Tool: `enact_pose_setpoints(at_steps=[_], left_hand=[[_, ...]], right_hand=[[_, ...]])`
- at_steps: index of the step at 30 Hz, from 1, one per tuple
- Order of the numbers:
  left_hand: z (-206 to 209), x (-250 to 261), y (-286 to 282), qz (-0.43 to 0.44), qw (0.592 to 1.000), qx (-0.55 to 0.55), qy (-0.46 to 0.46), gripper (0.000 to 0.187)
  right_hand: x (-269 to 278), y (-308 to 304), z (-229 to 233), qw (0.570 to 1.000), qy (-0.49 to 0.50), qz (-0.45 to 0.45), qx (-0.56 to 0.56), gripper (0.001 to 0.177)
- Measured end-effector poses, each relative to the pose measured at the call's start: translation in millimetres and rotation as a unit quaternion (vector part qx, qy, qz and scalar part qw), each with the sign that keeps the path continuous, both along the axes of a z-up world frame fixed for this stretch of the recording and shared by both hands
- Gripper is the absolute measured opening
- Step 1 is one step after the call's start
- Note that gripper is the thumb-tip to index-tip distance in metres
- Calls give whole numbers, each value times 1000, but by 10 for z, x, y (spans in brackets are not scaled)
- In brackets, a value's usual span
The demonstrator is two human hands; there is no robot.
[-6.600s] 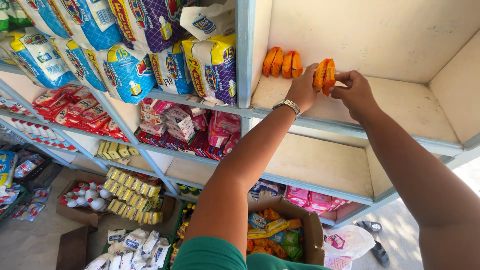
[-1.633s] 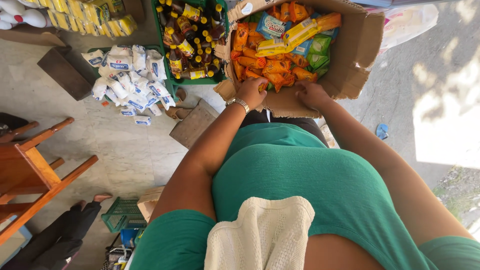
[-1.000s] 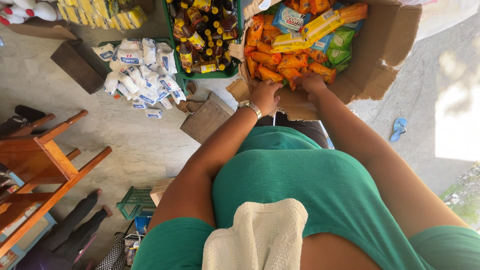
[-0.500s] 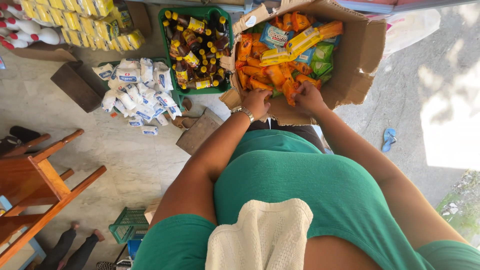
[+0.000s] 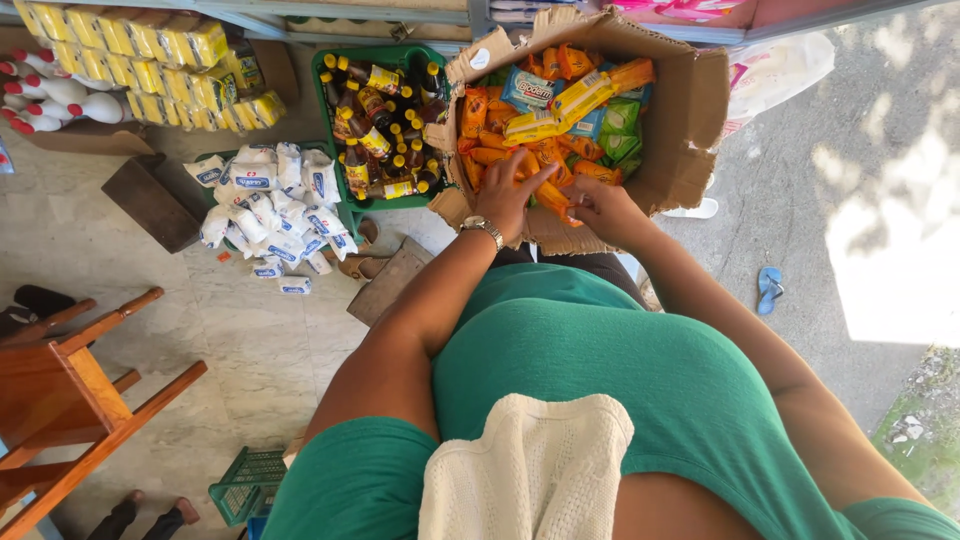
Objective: Stocking snack packages from a cardboard box onto store shelves.
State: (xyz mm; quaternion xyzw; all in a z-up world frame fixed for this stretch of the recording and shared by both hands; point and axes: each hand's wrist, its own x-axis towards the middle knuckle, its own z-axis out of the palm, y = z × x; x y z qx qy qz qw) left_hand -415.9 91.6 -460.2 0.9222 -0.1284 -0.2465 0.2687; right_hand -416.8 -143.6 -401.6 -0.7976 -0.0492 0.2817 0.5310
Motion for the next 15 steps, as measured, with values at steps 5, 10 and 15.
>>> enact_pose_setpoints(at_steps=[5, 10, 15], left_hand=[[-116, 118, 45, -26, 996, -78, -26, 41], [-52, 227, 90, -41, 985, -167, 19, 46], [208, 225, 10, 9, 959, -241, 149, 69]], right_hand=[[160, 22, 519, 992, 63, 71, -78, 20], [258, -382, 613, 997, 50, 46, -21, 13], [331, -795, 537, 982, 85, -35, 163, 15]])
